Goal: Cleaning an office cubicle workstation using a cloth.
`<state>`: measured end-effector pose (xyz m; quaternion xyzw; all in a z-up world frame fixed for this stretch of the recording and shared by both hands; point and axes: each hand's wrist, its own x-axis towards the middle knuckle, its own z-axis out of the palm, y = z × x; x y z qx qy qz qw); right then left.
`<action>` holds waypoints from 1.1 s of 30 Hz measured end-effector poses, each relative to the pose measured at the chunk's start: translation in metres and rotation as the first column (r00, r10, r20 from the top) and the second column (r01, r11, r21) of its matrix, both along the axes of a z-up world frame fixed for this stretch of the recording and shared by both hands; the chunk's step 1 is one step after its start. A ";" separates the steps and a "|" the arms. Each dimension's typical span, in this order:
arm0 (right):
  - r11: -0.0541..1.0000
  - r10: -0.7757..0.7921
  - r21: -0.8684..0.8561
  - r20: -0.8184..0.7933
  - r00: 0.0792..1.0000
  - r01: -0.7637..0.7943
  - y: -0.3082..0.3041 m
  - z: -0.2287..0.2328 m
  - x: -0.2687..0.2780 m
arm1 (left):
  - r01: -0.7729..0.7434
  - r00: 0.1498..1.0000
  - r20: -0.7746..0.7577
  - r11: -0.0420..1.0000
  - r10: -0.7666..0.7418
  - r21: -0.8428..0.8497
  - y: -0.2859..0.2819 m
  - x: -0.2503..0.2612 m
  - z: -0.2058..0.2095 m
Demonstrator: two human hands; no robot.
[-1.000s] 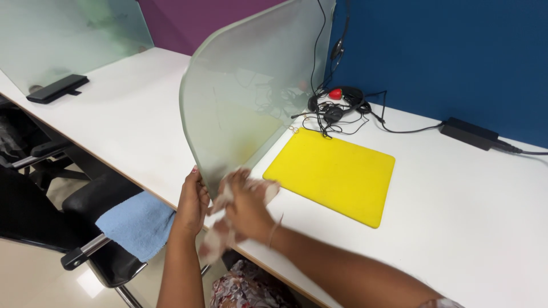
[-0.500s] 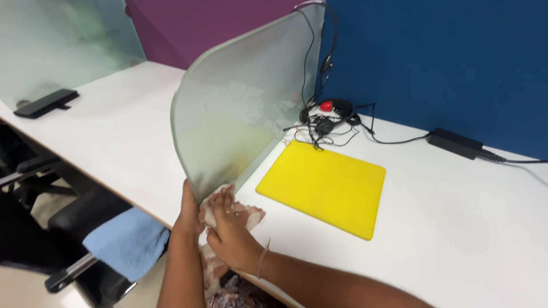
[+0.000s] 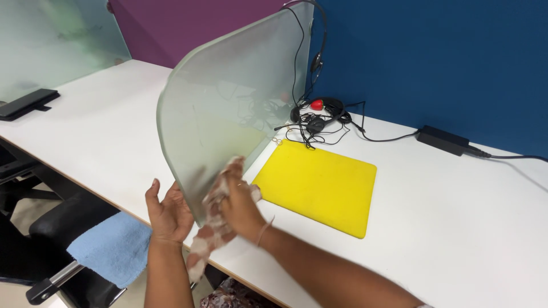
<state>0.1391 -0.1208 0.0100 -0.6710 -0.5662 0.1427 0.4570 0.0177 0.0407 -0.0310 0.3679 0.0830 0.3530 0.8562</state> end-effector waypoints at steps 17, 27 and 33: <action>0.949 0.136 0.239 0.280 0.950 -0.206 -0.011 0.023 -0.049 | -0.003 0.997 -0.083 0.996 -0.005 -0.094 -0.039 0.005 0.052; 0.934 0.174 0.217 0.418 0.892 -0.284 -0.007 0.037 -0.031 | -0.127 0.967 -0.245 0.961 0.066 -0.244 -0.047 0.005 0.072; 0.874 0.040 0.409 0.477 0.878 -0.262 0.009 0.086 -0.024 | -0.122 0.974 -0.202 0.990 0.107 -0.067 -0.011 0.014 0.012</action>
